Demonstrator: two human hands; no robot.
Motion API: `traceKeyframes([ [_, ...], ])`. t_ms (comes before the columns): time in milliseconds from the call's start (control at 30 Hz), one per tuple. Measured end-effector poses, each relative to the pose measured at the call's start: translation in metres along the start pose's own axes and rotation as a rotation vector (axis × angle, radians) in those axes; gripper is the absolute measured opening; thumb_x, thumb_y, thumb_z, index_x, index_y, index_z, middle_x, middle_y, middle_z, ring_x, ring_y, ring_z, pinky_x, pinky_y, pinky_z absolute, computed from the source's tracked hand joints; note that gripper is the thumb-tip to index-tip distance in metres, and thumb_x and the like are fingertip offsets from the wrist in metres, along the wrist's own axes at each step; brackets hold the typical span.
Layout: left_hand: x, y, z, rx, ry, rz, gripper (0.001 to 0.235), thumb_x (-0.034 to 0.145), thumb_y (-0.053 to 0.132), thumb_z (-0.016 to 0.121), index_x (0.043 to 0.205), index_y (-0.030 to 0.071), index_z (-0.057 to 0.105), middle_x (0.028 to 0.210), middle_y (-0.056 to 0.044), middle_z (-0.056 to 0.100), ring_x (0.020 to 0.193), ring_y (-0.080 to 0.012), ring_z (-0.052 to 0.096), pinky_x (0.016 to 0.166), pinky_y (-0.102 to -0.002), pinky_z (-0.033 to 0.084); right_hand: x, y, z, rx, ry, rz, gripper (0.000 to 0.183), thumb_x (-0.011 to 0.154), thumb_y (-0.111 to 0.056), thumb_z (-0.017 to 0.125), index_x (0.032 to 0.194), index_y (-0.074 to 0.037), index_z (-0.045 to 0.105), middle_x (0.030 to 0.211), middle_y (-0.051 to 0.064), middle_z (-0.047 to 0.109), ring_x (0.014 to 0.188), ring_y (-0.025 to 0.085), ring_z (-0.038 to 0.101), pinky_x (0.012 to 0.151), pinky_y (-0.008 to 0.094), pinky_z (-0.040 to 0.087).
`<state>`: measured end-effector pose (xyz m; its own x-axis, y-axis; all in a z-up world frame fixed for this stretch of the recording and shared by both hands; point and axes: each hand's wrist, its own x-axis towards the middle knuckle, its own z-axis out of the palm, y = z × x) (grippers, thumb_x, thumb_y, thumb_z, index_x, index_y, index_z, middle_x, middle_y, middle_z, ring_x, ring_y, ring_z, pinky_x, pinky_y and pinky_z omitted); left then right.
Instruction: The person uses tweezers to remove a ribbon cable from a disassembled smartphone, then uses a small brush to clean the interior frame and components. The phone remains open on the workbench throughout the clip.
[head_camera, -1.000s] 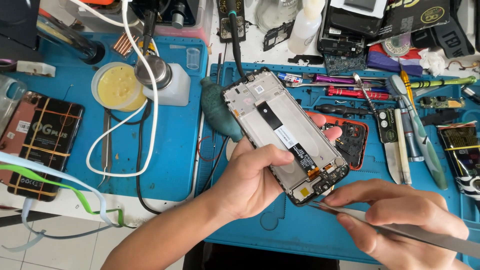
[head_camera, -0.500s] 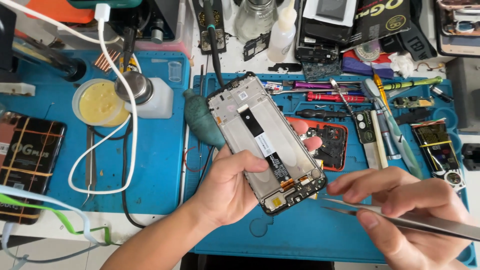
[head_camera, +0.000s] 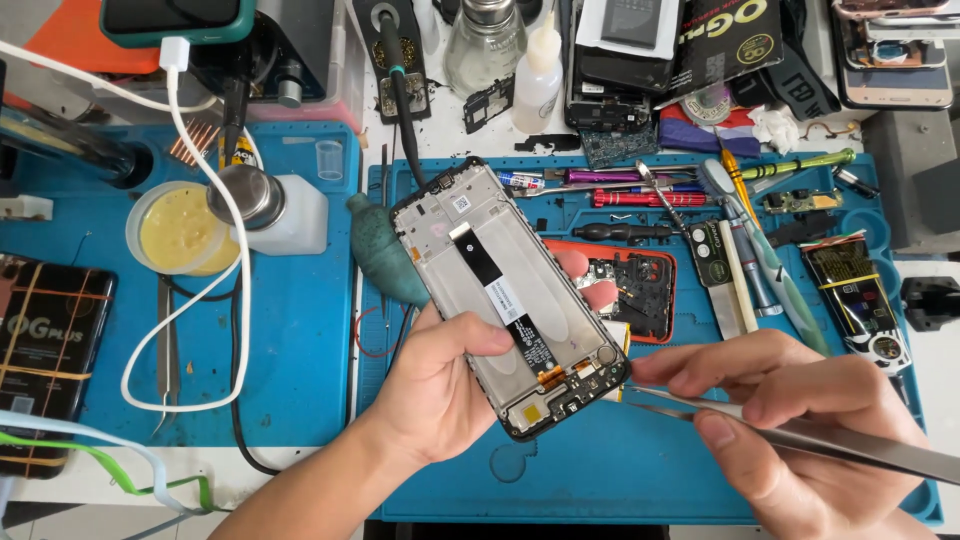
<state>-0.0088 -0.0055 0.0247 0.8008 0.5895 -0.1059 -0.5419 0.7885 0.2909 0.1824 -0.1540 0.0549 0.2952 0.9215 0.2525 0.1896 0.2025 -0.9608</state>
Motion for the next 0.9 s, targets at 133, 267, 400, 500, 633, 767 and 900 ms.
traceKeyframes([
  [133, -0.001, 0.0, -0.002, 0.001, -0.007, -0.009, 0.062, 0.089, -0.006, 0.054, 0.15, -0.005, 0.041, 0.149, -0.031, 0.05, 0.142, -0.0548, 0.046, 0.106, -0.072, 0.048, 0.002, -0.003, 0.001, -0.02, 0.01, 0.005, 0.022, 0.092, -0.007, 0.061, 0.098, -0.015, 0.041, 0.098, 0.021, 0.068, 0.099, 0.043, 0.088, 0.086, 0.052, 0.084],
  [267, -0.002, -0.002, -0.016, -0.013, -0.011, -0.012, 0.062, 0.09, -0.009, 0.051, 0.151, -0.005, 0.041, 0.146, -0.03, 0.053, 0.136, -0.0517, 0.051, 0.107, -0.069, 0.049, 0.002, -0.004, 0.001, -0.004, 0.049, 0.027, 0.021, 0.092, -0.008, 0.062, 0.096, -0.015, 0.043, 0.096, 0.021, 0.068, 0.094, 0.043, 0.09, 0.083, 0.052, 0.083],
  [400, 0.001, 0.004, 0.006, 0.089, -0.056, 0.009, 0.064, 0.09, -0.003, 0.055, 0.152, -0.005, 0.038, 0.149, -0.032, 0.05, 0.133, -0.0528, 0.054, 0.099, -0.067, 0.054, 0.001, 0.001, -0.004, 0.089, -0.018, 0.041, 0.022, 0.092, -0.005, 0.063, 0.099, -0.017, 0.046, 0.103, 0.022, 0.066, 0.099, 0.046, 0.087, 0.087, 0.056, 0.085],
  [500, 0.002, 0.004, 0.003, 0.104, -0.026, -0.018, 0.072, 0.087, -0.004, 0.049, 0.158, -0.004, 0.033, 0.152, -0.03, 0.048, 0.128, -0.0558, 0.055, 0.1, -0.073, 0.05, -0.004, 0.001, -0.007, 0.133, -0.08, 0.085, 0.024, 0.093, -0.006, 0.062, 0.106, -0.021, 0.049, 0.112, 0.021, 0.065, 0.114, 0.047, 0.081, 0.1, 0.063, 0.083],
  [633, 0.003, 0.003, 0.002, 0.144, -0.03, -0.004, 0.07, 0.086, 0.0, 0.053, 0.153, -0.01, 0.037, 0.154, -0.028, 0.047, 0.121, -0.0515, 0.06, 0.102, -0.07, 0.051, -0.003, 0.0, -0.007, 0.104, -0.1, 0.053, 0.022, 0.094, -0.008, 0.062, 0.107, -0.023, 0.051, 0.111, 0.019, 0.066, 0.112, 0.044, 0.082, 0.095, 0.057, 0.085],
  [767, 0.0, 0.002, -0.005, 0.161, -0.028, -0.013, 0.056, 0.093, -0.004, 0.049, 0.149, -0.006, 0.042, 0.135, -0.029, 0.059, 0.118, -0.0543, 0.063, 0.097, -0.066, 0.056, -0.004, 0.0, -0.008, 0.096, -0.112, 0.054, 0.022, 0.095, -0.009, 0.062, 0.107, -0.023, 0.052, 0.109, 0.018, 0.067, 0.111, 0.042, 0.083, 0.095, 0.054, 0.086],
  [900, -0.001, 0.002, -0.011, 0.115, 0.01, -0.048, 0.058, 0.092, -0.006, 0.049, 0.149, -0.006, 0.041, 0.126, -0.034, 0.062, 0.116, -0.0585, 0.062, 0.098, -0.073, 0.052, -0.002, -0.001, -0.008, 0.117, -0.126, 0.052, 0.022, 0.094, -0.007, 0.062, 0.106, -0.022, 0.051, 0.11, 0.019, 0.066, 0.111, 0.043, 0.083, 0.098, 0.057, 0.085],
])
